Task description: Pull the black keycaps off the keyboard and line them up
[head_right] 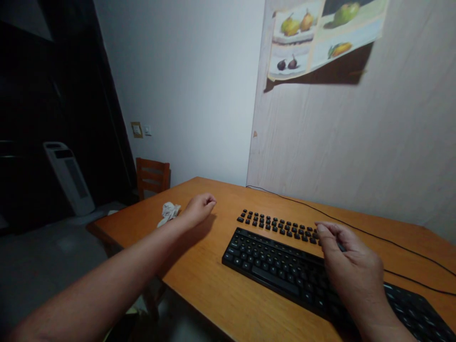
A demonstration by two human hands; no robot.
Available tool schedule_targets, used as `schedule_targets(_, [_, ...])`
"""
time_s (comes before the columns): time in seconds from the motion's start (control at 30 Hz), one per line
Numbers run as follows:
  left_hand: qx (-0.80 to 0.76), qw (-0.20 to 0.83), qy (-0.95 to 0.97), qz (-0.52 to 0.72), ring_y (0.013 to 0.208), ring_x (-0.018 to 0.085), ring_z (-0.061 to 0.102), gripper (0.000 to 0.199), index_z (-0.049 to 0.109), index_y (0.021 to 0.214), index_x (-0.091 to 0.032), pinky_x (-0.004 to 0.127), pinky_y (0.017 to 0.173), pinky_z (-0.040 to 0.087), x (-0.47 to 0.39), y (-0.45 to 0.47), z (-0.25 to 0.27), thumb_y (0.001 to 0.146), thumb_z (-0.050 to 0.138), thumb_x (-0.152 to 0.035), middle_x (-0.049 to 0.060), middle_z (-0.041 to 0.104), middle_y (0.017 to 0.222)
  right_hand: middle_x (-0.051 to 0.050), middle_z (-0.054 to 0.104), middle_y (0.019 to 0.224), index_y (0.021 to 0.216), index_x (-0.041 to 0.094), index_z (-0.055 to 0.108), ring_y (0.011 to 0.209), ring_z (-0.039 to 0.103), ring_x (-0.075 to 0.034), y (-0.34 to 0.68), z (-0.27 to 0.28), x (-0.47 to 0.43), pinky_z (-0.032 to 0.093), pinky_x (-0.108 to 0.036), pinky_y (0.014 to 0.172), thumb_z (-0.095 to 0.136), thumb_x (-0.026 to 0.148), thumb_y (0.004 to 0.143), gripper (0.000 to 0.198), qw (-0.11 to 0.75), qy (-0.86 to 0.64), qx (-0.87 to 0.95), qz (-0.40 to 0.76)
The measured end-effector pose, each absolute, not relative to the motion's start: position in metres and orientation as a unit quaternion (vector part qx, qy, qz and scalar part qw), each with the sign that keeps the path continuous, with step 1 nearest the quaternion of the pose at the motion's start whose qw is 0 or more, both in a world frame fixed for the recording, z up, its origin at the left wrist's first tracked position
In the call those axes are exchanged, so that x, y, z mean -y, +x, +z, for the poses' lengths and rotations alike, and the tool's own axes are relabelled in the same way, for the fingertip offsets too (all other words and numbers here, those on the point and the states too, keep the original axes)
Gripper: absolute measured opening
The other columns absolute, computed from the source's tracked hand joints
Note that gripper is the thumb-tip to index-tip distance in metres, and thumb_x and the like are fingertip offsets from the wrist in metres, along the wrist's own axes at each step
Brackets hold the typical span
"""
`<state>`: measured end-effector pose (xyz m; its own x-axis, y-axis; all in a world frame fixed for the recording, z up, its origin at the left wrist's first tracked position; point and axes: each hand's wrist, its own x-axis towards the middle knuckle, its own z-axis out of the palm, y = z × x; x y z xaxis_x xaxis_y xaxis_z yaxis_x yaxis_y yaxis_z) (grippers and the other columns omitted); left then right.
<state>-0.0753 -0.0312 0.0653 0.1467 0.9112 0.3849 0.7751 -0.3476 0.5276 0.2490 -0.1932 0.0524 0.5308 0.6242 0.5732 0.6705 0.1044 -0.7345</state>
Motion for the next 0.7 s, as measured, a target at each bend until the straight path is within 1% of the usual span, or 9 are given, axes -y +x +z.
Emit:
schedule_targets(0.13, [-0.648,0.061,0.712,0.264,0.081,0.022,0.058,0.01,0.065,0.071,-0.019,0.033,0.076,0.04,0.003,-0.134,0.066,0.077,0.059,-0.024,0.007,0.067,0.079,-0.004,0.072,0.089,0.1,0.024,0.071,0.087,0.067,-0.026,0.254,0.052,0.193,0.049,-0.038,0.081,0.055,0.051,0.083,0.035,0.556,-0.675,0.48,-0.071])
schedule_targets(0.27, [-0.697,0.019,0.687,0.207,0.098,0.033,0.055,0.005,0.064,0.062,-0.02,0.044,0.085,0.036,-0.011,-0.165,0.063,0.065,0.068,-0.023,0.011,0.066,0.077,-0.004,0.072,0.089,0.099,0.024,0.071,0.087,0.067,-0.026,0.253,0.053,0.193,0.05,-0.037,0.079,0.054,0.052,0.083,0.036,0.54,-0.682,0.482,-0.104])
schedule_targets(0.33, [-0.708,0.009,0.681,0.187,0.104,0.037,0.053,0.006,0.065,0.06,-0.02,0.048,0.088,0.034,-0.015,-0.172,0.06,0.062,0.07,-0.023,0.013,0.066,0.079,-0.004,0.073,0.09,0.099,0.024,0.071,0.087,0.068,-0.026,0.252,0.054,0.193,0.05,-0.036,0.078,0.053,0.053,0.083,0.037,0.536,-0.684,0.484,-0.106])
schedule_targets(0.47, [-0.722,0.004,0.672,0.167,0.111,0.039,0.049,0.008,0.065,0.059,-0.019,0.055,0.096,0.028,-0.024,-0.178,0.053,0.061,0.071,-0.024,0.015,0.068,0.089,-0.003,0.073,0.092,0.1,0.027,0.07,0.089,0.068,-0.026,0.252,0.054,0.194,0.05,-0.037,0.079,0.053,0.053,0.083,0.036,0.528,-0.694,0.478,-0.107])
schedule_targets(0.57, [-0.73,0.015,0.663,0.164,0.113,0.039,0.048,0.01,0.063,0.056,-0.018,0.062,0.099,0.019,-0.03,-0.181,0.047,0.062,0.07,-0.022,0.015,0.068,0.086,-0.002,0.073,0.094,0.1,0.028,0.07,0.091,0.068,-0.026,0.252,0.053,0.195,0.05,-0.038,0.081,0.053,0.053,0.083,0.034,0.525,-0.693,0.481,-0.115])
schedule_targets(0.7, [-0.738,0.045,0.649,0.179,0.114,0.041,0.048,0.016,0.06,0.053,-0.018,0.067,0.099,0.011,-0.038,-0.186,0.042,0.065,0.07,-0.022,0.014,0.067,0.082,-0.002,0.073,0.094,0.1,0.029,0.07,0.091,0.068,-0.026,0.253,0.052,0.198,0.051,-0.037,0.082,0.054,0.053,0.083,0.033,0.525,-0.688,0.486,-0.119])
